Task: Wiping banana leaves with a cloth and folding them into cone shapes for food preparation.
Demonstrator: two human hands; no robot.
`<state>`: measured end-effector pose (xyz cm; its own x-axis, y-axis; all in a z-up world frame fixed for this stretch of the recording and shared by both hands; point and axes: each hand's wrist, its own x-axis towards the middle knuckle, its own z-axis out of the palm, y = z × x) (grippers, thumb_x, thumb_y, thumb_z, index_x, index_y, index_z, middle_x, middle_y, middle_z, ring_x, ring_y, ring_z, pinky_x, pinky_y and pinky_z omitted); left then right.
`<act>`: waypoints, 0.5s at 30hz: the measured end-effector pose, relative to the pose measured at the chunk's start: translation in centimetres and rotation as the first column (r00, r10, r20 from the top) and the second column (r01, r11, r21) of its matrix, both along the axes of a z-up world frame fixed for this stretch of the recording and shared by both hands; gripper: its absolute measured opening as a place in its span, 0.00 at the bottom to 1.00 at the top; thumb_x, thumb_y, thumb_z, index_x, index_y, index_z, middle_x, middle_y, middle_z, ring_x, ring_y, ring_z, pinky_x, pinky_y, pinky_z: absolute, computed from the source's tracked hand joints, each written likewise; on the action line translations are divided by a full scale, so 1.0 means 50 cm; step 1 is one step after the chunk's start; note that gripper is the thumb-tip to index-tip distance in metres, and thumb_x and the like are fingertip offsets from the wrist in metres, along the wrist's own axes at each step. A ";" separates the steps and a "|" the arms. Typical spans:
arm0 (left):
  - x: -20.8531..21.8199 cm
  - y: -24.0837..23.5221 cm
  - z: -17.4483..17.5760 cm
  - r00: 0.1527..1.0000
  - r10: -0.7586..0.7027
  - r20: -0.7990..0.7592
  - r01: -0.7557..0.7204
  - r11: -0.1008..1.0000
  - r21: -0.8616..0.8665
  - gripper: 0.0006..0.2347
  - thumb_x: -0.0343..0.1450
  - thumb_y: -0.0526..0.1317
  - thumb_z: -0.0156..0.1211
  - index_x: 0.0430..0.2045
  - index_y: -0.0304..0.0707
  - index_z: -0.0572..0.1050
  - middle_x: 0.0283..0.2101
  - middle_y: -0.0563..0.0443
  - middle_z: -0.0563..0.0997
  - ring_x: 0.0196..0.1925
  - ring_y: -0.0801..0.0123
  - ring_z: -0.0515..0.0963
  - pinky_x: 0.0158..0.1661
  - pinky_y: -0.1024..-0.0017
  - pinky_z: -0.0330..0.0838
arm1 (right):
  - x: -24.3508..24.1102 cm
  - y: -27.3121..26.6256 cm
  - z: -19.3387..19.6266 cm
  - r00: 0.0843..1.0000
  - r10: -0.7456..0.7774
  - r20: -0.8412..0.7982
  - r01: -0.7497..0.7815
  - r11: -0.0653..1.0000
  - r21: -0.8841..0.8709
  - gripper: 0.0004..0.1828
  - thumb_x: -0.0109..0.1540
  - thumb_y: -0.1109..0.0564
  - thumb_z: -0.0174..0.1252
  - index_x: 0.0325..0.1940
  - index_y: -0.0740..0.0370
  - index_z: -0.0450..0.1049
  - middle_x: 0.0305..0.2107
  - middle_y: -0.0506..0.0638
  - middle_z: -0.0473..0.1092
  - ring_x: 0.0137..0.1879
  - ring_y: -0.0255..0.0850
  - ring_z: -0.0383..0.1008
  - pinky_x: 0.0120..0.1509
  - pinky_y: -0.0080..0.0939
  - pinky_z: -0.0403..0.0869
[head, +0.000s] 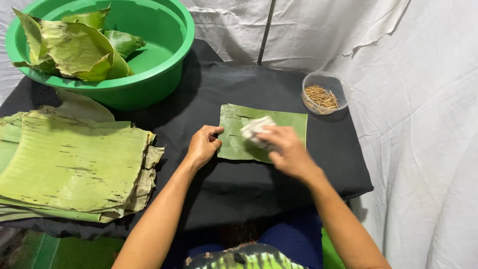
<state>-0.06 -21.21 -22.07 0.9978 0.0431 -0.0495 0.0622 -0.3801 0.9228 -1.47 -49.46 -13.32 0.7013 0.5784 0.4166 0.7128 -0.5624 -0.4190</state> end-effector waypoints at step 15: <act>0.007 -0.002 -0.037 1.000 -0.004 0.030 0.003 0.999 0.046 0.18 0.65 0.31 0.62 0.48 0.51 0.84 0.43 0.50 0.82 0.41 0.55 0.84 0.44 0.61 0.78 | 0.005 -0.125 -0.068 0.972 -0.222 -0.073 0.171 0.890 -0.422 0.30 0.48 0.63 0.54 0.49 0.33 0.79 0.56 0.33 0.72 0.62 0.48 0.69 0.55 0.55 0.75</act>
<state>0.31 -21.31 -23.92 0.9990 0.0412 -0.0176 0.0334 -0.4223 0.9058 -1.20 -55.69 -16.73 0.8470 0.5252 0.0814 0.5304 -0.8254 -0.1932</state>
